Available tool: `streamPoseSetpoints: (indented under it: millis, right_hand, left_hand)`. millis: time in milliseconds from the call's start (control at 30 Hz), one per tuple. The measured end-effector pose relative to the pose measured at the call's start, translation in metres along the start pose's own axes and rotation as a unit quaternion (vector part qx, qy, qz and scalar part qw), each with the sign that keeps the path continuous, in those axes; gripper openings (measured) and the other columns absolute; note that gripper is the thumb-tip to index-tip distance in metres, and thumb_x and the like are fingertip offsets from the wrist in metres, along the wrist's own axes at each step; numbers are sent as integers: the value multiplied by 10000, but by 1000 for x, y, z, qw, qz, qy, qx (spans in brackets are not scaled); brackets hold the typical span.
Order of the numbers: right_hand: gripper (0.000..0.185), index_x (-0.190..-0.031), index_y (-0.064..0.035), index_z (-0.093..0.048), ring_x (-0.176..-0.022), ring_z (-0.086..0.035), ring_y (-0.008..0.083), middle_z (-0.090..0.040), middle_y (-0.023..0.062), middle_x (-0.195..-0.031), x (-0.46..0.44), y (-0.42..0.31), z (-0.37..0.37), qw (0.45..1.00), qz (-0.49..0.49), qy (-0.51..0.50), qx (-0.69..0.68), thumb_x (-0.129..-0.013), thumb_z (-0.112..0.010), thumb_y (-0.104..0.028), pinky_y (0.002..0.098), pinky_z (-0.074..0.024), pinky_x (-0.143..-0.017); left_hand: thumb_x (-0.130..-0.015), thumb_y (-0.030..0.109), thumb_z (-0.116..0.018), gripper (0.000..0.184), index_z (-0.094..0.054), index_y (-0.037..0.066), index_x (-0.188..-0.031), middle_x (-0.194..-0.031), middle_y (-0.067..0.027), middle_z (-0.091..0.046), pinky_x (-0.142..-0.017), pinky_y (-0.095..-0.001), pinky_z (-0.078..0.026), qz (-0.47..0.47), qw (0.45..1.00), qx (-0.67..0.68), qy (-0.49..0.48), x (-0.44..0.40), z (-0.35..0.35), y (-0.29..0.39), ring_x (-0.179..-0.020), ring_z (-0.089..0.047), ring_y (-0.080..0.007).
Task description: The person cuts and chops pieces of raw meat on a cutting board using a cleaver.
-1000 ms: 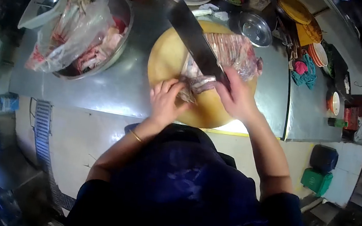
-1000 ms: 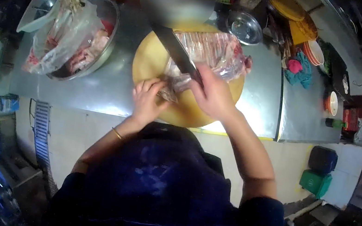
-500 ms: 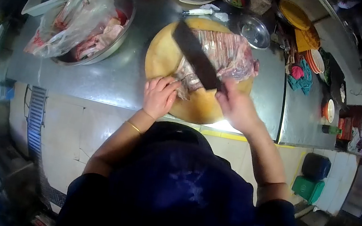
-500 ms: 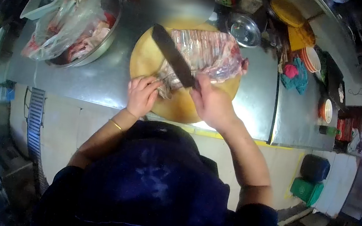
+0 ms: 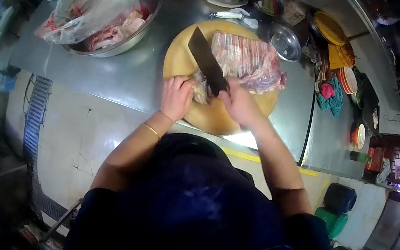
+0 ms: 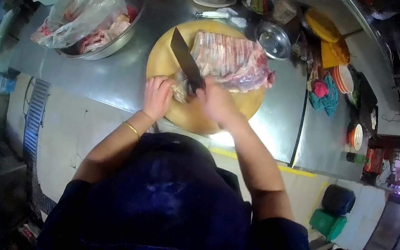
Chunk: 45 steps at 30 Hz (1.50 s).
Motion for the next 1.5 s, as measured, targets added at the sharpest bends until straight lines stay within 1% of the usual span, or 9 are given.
streamPoseSetpoints:
  millis: [167,267,400,833,933,1067,1200,1400,1500]
  right_hand:
    - [283,-1140,-22,-552,-626,-625,342,-641,199,-796,7,-44,106,871,285,391,85,-997,-476,-254,428,-517,-593]
    - [353,-1101,34,-587,-701,-614,225,-632,151,-823,19,-20,166,829,459,228,-223,-1005,-439,-272,391,-503,-744]
    - [406,-1284,-59,-546,-1018,-589,290,-632,180,-1065,-11,112,-34,965,73,146,204,-943,-550,-280,409,-485,-869]
    - [312,-1167,-13,-526,-913,-629,294,-634,196,-1018,18,-54,129,823,371,419,-100,-973,-507,-257,387,-501,-794]
    - [374,-1217,1,-523,-952,-631,341,-637,225,-1054,11,54,-34,985,42,71,152,-961,-523,-273,421,-500,-831]
    - [522,-1358,32,-472,-1131,-616,404,-625,275,-1225,-8,-27,31,995,8,-59,85,-966,-523,-310,454,-481,-969]
    - [249,-1029,-15,-567,-767,-660,342,-651,217,-848,-5,-85,146,897,262,354,-39,-969,-521,-253,438,-547,-695]
    - [355,-901,-26,-580,-562,-590,234,-607,159,-679,28,-83,141,782,440,431,-91,-1006,-410,-318,342,-483,-542]
    - [330,-980,4,-636,-723,-664,395,-668,240,-837,14,-52,19,905,105,369,183,-902,-577,-311,489,-535,-700]
  left_hand:
    - [-836,143,-616,230,-592,70,-1053,-1080,-136,-568,-910,-476,-388,20,999,-22,24,1,-7,-6,-1044,-504,-358]
    - [-830,145,-618,210,-586,72,-1024,-1064,-133,-567,-893,-482,-383,43,999,-29,14,5,-11,-5,-1032,-503,-358]
    - [-832,147,-622,187,-583,78,-1001,-1039,-117,-574,-870,-471,-380,7,999,-4,38,1,-10,-6,-1015,-508,-348]
    - [-809,137,-631,168,-593,93,-966,-976,-109,-565,-859,-437,-382,30,998,-15,47,6,-4,-2,-964,-507,-337]
    - [-806,132,-632,161,-596,95,-959,-966,-107,-566,-848,-441,-390,19,999,-4,30,7,-1,0,-969,-507,-333]
    - [-822,135,-615,134,-600,97,-950,-1010,-107,-559,-858,-456,-383,48,996,-18,75,10,-11,-7,-975,-507,-337]
    - [-818,140,-616,151,-606,97,-962,-1009,-113,-568,-860,-461,-381,41,997,-33,61,20,-11,-3,-993,-512,-339]
    - [-832,176,-624,135,-618,115,-952,-990,-92,-574,-857,-451,-383,53,996,-6,65,18,-5,1,-993,-514,-324]
    - [-812,186,-626,112,-617,127,-907,-960,-77,-575,-864,-451,-386,72,995,-61,18,21,-10,7,-968,-519,-315]
Point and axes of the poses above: each hand's wrist, its own x-axis away from the middle knuckle, its own z-axis out of the back of the hand, y = z × x, the point moved 2 cm from there along -x, towards the middle knuckle
